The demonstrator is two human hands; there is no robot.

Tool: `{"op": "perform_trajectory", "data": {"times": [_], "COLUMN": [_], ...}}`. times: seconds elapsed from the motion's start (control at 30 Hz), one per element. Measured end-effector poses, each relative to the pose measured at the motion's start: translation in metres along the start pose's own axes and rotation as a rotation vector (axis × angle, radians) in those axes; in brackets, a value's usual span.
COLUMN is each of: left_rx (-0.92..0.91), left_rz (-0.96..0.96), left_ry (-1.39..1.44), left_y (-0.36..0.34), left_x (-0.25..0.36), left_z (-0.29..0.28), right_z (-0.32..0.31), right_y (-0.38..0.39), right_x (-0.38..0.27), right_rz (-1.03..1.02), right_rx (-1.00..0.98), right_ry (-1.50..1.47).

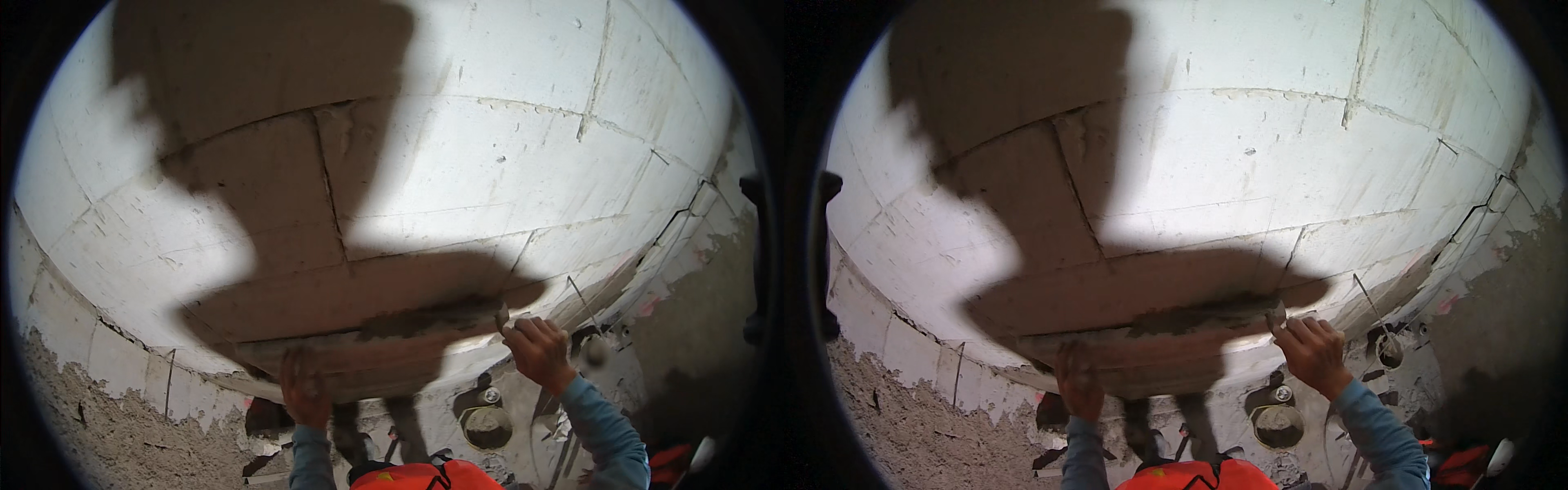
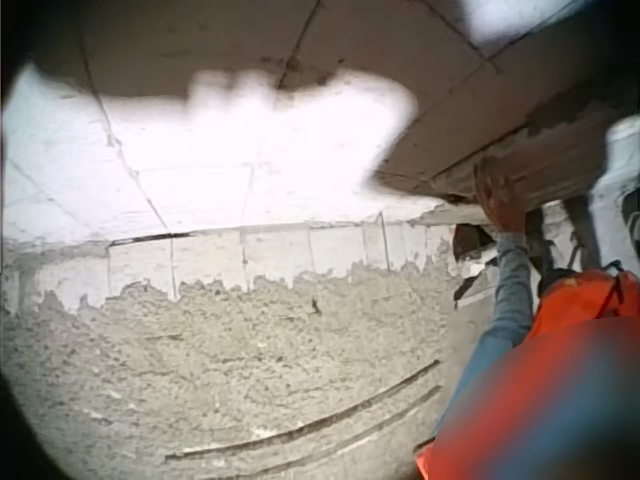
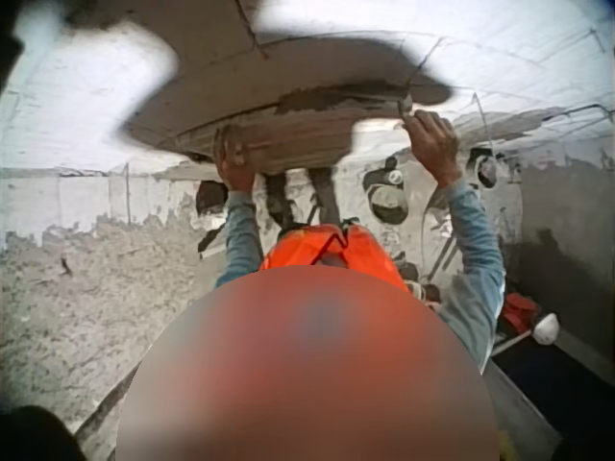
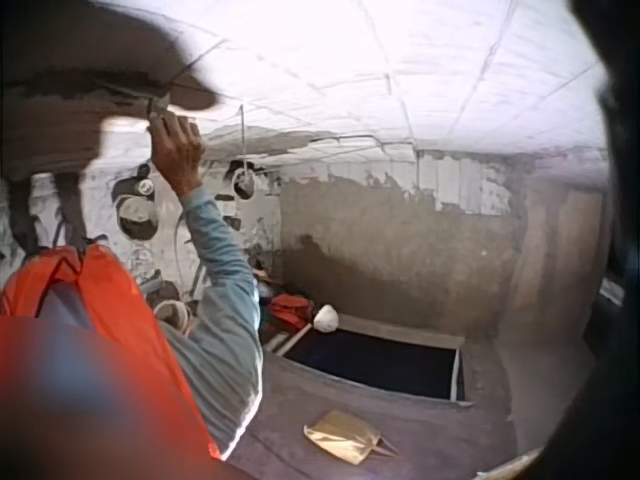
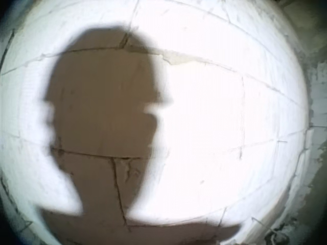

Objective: The person scoops wet plaster from a bucket with a trowel and applies it to a horizontal joint on a white block wall, smoothing the surface repeatedly. A coworker in a safety vest is visible nearby, occasionally handling a metal frame.

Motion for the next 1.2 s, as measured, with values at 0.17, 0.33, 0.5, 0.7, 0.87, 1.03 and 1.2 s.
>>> {"op": "perform_trajectory", "data": {"times": [0.17, 0.33, 0.5, 0.7, 0.87, 1.03, 1.2], "left_rx": [-0.005, 0.011, 0.021, 0.022, 0.036, 0.034, 0.044], "left_rz": [-0.007, 0.02, 0.051, 0.011, 0.013, 0.011, 0.027], "left_ry": [-0.012, -0.012, -0.012, -0.007, -0.011, 0.012, 0.003], "left_y": [0.001, -0.001, -0.001, 0.001, 0.0, 0.0, 0.002], "left_x": [-0.002, 0.007, 0.012, 0.008, 0.008, 0.007, 0.006], "left_z": [0.001, -0.001, -0.003, -0.001, 0.001, 0.0, 0.001], "right_z": [-0.014, 0.005, 0.028, 0.012, 0.005, -0.002, -0.017], "right_y": [-0.02, -0.039, -0.03, 0.001, 0.016, 0.017, -0.011], "right_x": [-0.022, -0.053, -0.057, 0.003, 0.027, 0.025, 0.007], "right_rz": [-0.05, -0.104, -0.078, 0.039, 0.041, 0.042, -0.032], "right_rx": [0.037, -0.075, -0.066, -0.016, -0.036, -0.006, 0.045], "right_ry": [-0.084, -0.102, -0.111, -0.091, -0.067, -0.072, -0.112]}}
Point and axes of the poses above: each hand's wrist, its own y-axis away from the middle knuckle, its own z-axis out of the palm, x = y × z, the point moved 5 cm from there along -y, towards the middle knuckle, and after that the axes turned 13 degrees about -z, right-handed, at the moved point
